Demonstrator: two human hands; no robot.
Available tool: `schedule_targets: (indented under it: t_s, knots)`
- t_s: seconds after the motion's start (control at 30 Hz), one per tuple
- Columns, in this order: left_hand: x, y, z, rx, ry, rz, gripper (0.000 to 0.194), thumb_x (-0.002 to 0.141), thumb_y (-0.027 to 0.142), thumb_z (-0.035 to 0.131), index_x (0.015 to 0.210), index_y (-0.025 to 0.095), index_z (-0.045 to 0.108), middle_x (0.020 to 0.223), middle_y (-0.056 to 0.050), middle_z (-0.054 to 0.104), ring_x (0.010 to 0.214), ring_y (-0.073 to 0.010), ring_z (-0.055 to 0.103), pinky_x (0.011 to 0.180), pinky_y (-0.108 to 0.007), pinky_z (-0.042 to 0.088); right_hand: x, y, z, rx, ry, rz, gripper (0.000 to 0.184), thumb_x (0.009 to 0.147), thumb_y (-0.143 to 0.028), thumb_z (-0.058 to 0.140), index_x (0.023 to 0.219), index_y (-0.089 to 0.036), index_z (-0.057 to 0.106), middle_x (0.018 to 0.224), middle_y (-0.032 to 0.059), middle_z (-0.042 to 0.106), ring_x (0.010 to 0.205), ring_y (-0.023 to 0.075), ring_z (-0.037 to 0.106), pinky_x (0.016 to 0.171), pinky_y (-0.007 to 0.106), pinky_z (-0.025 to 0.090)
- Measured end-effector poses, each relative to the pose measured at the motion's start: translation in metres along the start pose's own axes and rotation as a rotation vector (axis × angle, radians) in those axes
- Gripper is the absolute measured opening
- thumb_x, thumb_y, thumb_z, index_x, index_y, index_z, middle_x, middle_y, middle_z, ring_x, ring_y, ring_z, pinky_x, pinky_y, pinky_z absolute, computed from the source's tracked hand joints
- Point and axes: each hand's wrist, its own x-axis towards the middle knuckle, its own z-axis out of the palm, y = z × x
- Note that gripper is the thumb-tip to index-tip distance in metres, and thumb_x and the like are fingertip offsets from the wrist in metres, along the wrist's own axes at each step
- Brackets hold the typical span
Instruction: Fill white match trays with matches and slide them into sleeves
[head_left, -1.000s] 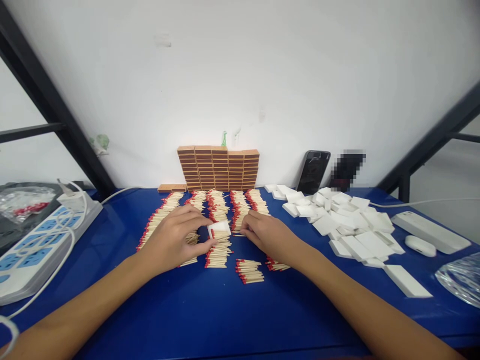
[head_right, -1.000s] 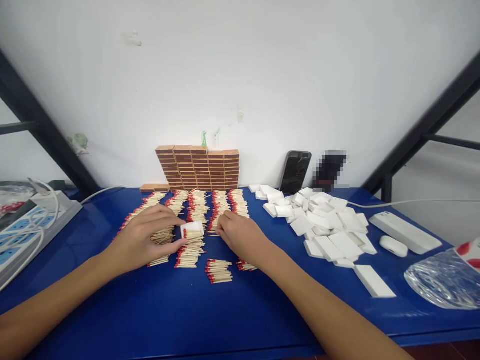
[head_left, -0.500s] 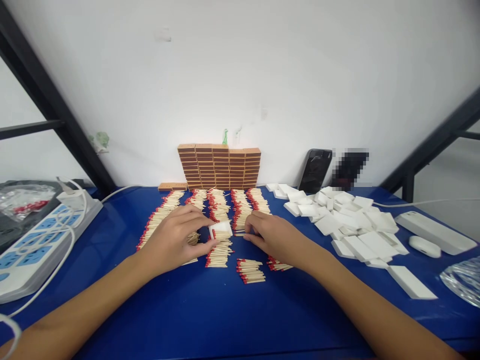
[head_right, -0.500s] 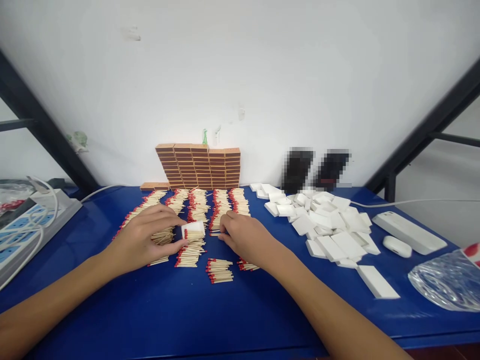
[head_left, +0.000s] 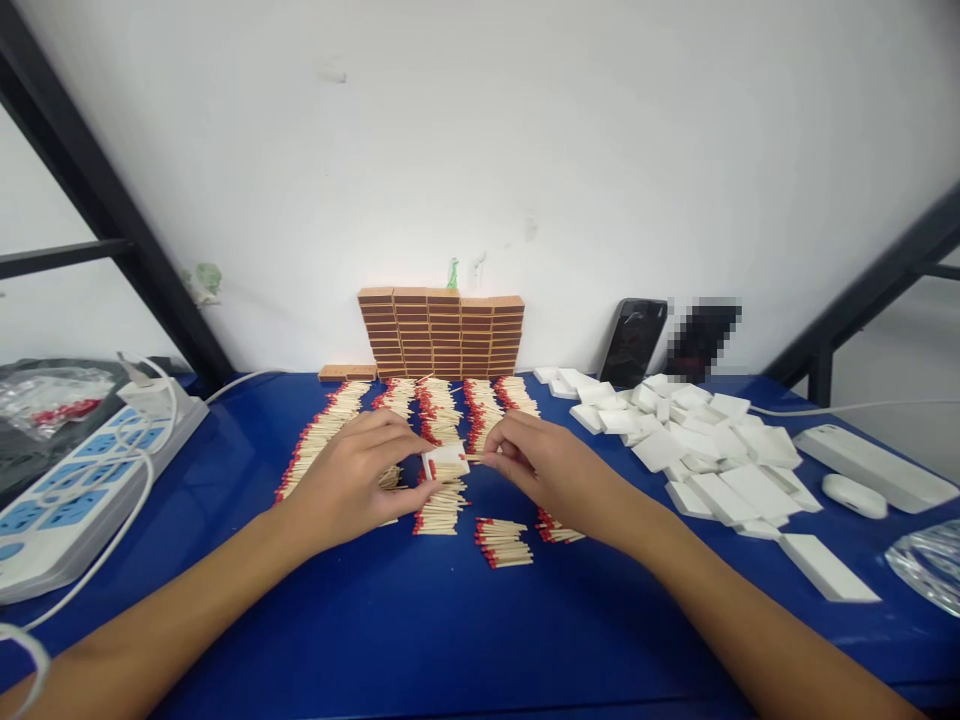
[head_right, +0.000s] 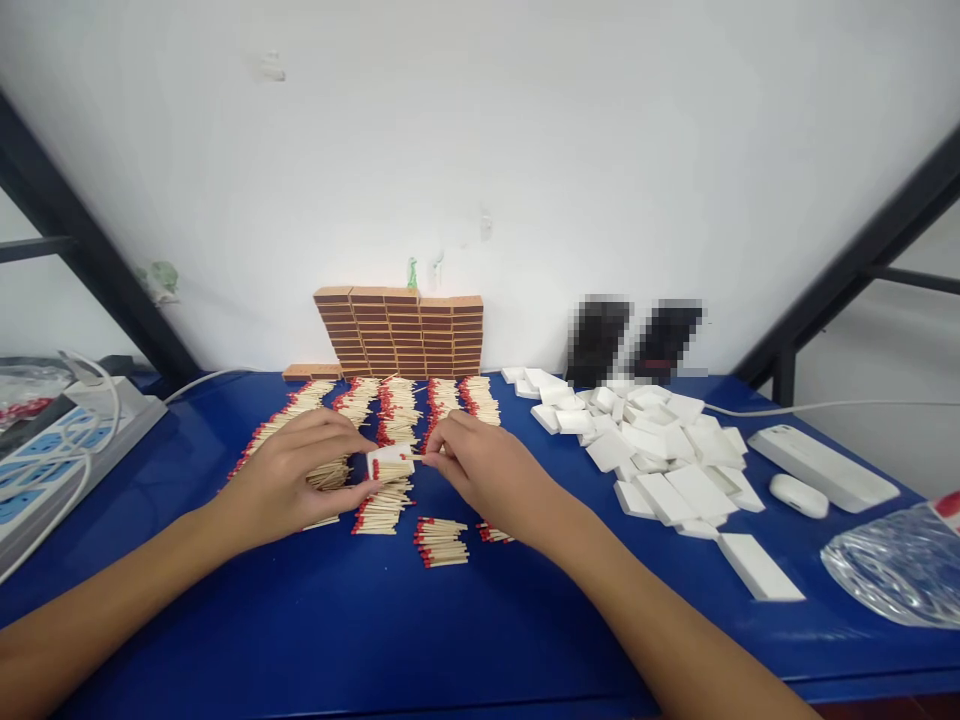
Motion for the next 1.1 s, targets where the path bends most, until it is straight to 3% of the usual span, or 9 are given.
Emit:
schedule_targets:
  t_s: [0.23,0.43,0.67,0.97,1.1]
  knots:
    - [0.000,0.012,0.005,-0.067,-0.008,0.039,0.030,0.087,0.029,0.079,0.115,0.019,0.072,0.091,-0.006,0.075,0.090,-0.0207,0.067,0.085,-0.037,0.058,0.001,-0.012,0.020,-0.123,-0.012,-0.096,0.005,0.102,-0.020,0.060,0.099,-0.018,0.063,0.100,0.0051,0.066,0.087,0.0182,0.063,0.072,0.030,0.043]
    - [-0.001,0.006,0.002,-0.050,-0.005,0.037,0.026,0.086,0.028,0.080,0.108,0.018,0.072,0.091,-0.007,0.074,0.089,-0.0201,0.067,0.083,-0.035,0.057,0.001,-0.003,0.008,-0.092,0.042,-0.053,0.007,0.103,-0.022,0.059,0.100,-0.019,0.065,0.099,0.0043,0.067,0.082,0.0162,0.062,0.073,0.029,0.044]
    - [-0.001,-0.002,0.000,-0.002,0.001,0.035,0.028,0.087,0.034,0.080,0.108,0.017,0.073,0.090,-0.007,0.074,0.087,-0.0209,0.067,0.080,-0.036,0.057,0.005,0.018,0.009,-0.193,-0.127,0.049,0.010,0.099,-0.014,0.061,0.096,-0.018,0.069,0.099,0.0054,0.065,0.084,0.0172,0.062,0.074,0.029,0.044]
    - [0.000,-0.001,-0.003,0.012,0.008,0.040,0.027,0.088,0.034,0.079,0.108,0.017,0.073,0.091,-0.007,0.075,0.088,-0.0211,0.067,0.080,-0.036,0.056,0.006,0.021,0.011,-0.176,-0.137,0.022,0.022,0.100,-0.011,0.056,0.107,-0.021,0.075,0.103,0.0062,0.067,0.092,0.0184,0.065,0.080,0.029,0.047]
    - [-0.001,-0.001,-0.002,0.002,0.004,0.038,0.027,0.087,0.034,0.080,0.106,0.016,0.073,0.089,-0.007,0.074,0.087,-0.0208,0.067,0.079,-0.036,0.056,0.008,0.020,0.012,-0.195,-0.146,0.030,0.016,0.099,-0.012,0.059,0.100,-0.019,0.074,0.100,0.0059,0.067,0.088,0.0180,0.064,0.078,0.030,0.046]
